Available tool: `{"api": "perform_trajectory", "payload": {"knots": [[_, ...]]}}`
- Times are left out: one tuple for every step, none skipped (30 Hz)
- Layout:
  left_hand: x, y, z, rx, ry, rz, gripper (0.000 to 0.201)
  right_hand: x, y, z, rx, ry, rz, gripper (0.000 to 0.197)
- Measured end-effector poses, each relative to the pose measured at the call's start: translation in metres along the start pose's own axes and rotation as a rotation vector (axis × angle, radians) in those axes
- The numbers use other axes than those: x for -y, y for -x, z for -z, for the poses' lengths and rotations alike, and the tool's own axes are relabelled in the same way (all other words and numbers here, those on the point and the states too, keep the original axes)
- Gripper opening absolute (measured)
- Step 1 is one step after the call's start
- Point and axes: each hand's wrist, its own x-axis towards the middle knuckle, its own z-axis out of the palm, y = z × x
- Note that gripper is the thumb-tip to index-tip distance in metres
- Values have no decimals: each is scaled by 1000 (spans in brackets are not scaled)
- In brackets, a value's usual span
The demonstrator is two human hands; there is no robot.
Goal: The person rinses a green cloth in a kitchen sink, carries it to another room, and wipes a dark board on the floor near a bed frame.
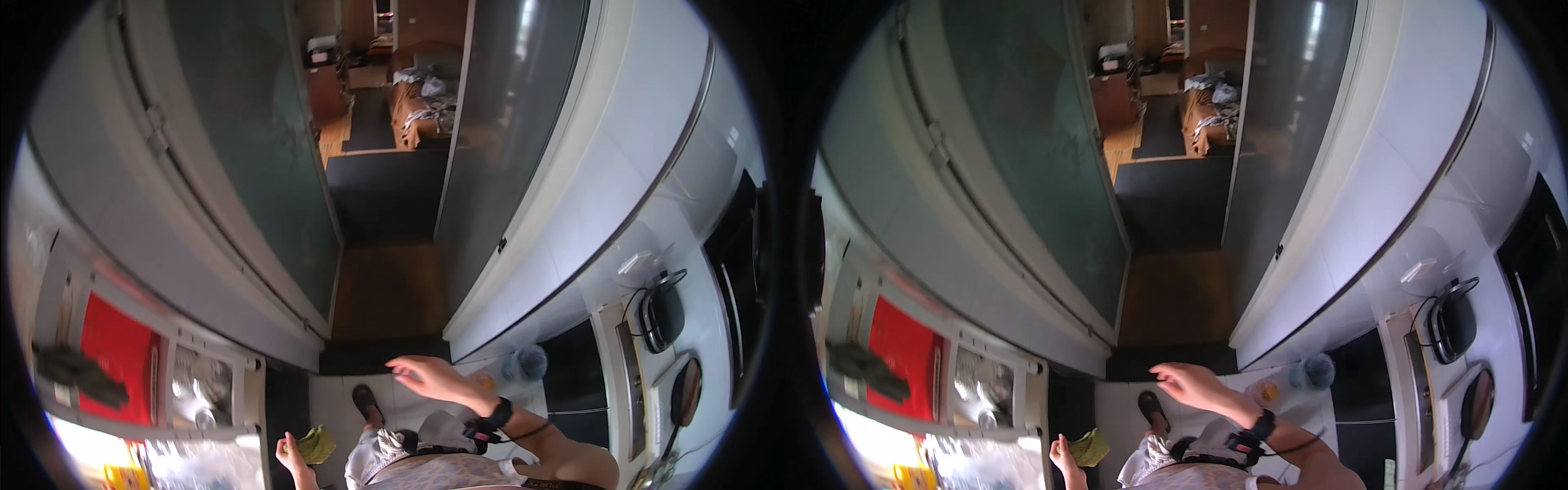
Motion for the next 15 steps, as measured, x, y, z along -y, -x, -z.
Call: {"api": "perform_trajectory", "payload": {"knots": [[-3, -21, -16, 37, -31, -7, 29, -10, -3, 8, -51, -61, -93, 26], [-12, -37, -45, 43, 7, 28, 27, -17, -2, 22, -156, -70, -159, 25], [-11, -60, -65, -35, -74, -42, 26, -20, -8, 28, -256, -94, -213, 25], [2, -87, -80, 65, -50, -76, 25, -23, -12, 40, -339, -68, -254, 24], [-28, -92, -108, 196, -33, -4, 27, -24, -18, 48, -428, -29, -314, 23], [-33, -112, -127, 307, -27, -46, 27, -22, -29, 49, -441, -26, -324, 23], [-51, -119, -154, 404, 33, -41, 25, -20, -37, 54, -471, -204, -334, 23], [-50, -146, -169, 434, -27, -86, 25, -16, -47, 54, -488, -395, -331, 23], [-50, -171, -185, 466, -87, -132, 24, -7, -63, 57, -503, -397, -338, 23], [-57, -180, -206, 496, -96, -121, 24, 5, -82, 65, -435, -600, -251, 23], [-72, -187, -230, 518, -125, -144, 25, 19, -103, 74, -365, -805, -160, 24], [-86, -194, -252, 538, -160, -165, 25, 34, -125, 86, -315, -816, -75, 26], [-99, -200, -273, 602, -182, -138, 26, 51, -146, 100, -266, -825, 6, 27], [-110, -207, -293, 661, -204, -110, 27, 66, -166, 113, -228, -844, 98, 27], [-112, -212, -321, 707, -166, -103, 27, 81, -186, 130, -186, -855, 197, 26]]}}
